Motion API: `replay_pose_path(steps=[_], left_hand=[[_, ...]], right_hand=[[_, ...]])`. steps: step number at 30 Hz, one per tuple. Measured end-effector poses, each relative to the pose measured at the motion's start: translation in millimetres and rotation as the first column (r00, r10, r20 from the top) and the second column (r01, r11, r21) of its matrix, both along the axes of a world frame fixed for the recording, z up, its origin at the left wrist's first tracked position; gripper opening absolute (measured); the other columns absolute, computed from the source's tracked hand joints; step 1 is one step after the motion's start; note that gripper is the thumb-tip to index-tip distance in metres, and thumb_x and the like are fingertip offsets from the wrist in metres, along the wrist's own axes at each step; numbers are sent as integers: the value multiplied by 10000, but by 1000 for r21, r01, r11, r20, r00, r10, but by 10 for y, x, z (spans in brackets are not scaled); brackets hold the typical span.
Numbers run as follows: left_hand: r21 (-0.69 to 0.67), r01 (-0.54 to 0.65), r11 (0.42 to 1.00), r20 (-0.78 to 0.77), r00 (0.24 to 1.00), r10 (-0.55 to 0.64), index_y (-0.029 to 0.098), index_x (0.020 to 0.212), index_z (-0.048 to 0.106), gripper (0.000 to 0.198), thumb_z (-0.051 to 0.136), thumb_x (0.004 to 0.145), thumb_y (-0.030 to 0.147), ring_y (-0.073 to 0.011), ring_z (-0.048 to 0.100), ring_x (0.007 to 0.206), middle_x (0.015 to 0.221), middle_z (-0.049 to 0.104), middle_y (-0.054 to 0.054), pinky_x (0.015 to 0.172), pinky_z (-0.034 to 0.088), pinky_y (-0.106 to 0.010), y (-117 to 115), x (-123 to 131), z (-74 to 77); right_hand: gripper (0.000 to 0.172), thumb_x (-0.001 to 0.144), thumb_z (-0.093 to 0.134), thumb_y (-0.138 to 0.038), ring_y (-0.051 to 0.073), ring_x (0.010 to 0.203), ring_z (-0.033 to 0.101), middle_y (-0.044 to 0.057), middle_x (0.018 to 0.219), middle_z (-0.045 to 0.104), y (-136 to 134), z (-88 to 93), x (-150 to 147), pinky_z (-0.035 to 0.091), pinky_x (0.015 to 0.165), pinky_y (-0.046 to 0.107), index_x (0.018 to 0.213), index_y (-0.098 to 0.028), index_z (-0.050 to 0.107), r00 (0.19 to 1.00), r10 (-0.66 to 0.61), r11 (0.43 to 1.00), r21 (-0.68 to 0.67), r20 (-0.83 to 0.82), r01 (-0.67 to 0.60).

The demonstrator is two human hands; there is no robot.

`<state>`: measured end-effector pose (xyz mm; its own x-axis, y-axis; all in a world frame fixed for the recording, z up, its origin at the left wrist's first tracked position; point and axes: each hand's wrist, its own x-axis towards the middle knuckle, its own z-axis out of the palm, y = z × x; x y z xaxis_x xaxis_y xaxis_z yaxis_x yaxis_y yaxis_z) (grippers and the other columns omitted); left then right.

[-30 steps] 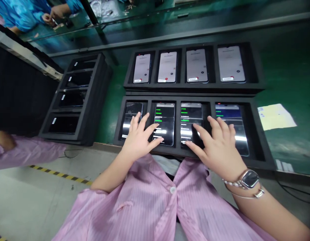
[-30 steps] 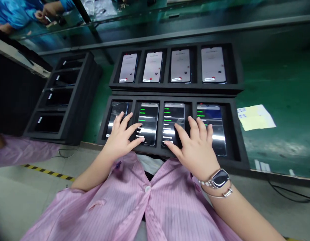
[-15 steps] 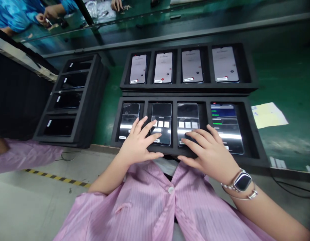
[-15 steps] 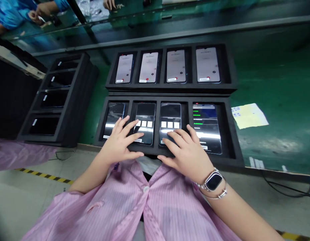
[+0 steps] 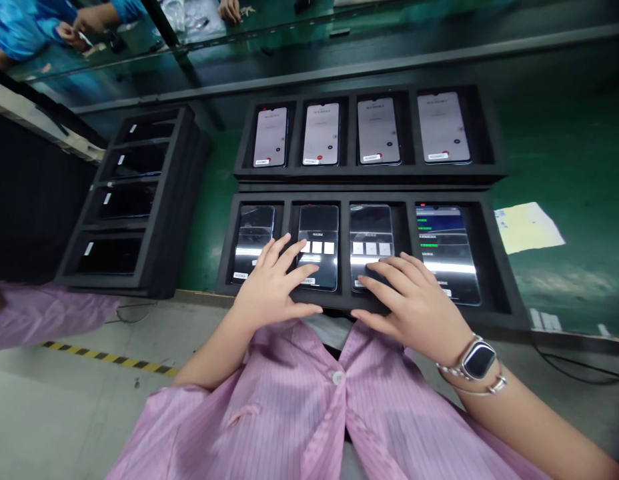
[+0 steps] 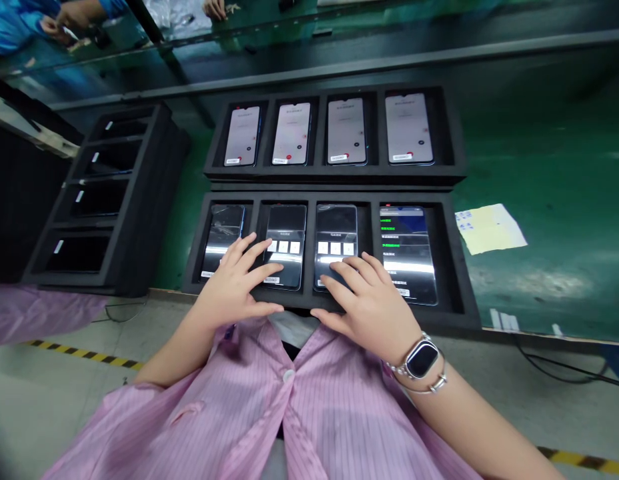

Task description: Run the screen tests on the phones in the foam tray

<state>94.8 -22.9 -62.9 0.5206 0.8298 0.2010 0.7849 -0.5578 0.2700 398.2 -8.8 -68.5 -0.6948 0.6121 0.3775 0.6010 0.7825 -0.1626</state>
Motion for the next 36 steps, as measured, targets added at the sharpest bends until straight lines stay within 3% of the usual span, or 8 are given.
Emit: replay_pose_path(steps=[13,36], left_hand=[[-2,-2,1000,9,1000,2,226,1306,700,692,813,819,705,-445,336,1555,1612,482,-178,1252,336,-683,0,-10,-19],[-33,-8,999,8,1000,8,232,1311,699,689,828,813,691,-449,331,1554,1617,476,-173,1235,351,-689,10,-7,-4]], right_hand=[[438,1011,688,-496,396,1184,591,202,1260,660,1,17,0,536,1033,620,1191,-99,727,1000,6,1000,-3,-6,-6],[461,1039,639,-516,396,1175,580,207,1253,658,11,8,3,557,988,607,1197,-89,712,1000,18,1000,1,-7,-18]])
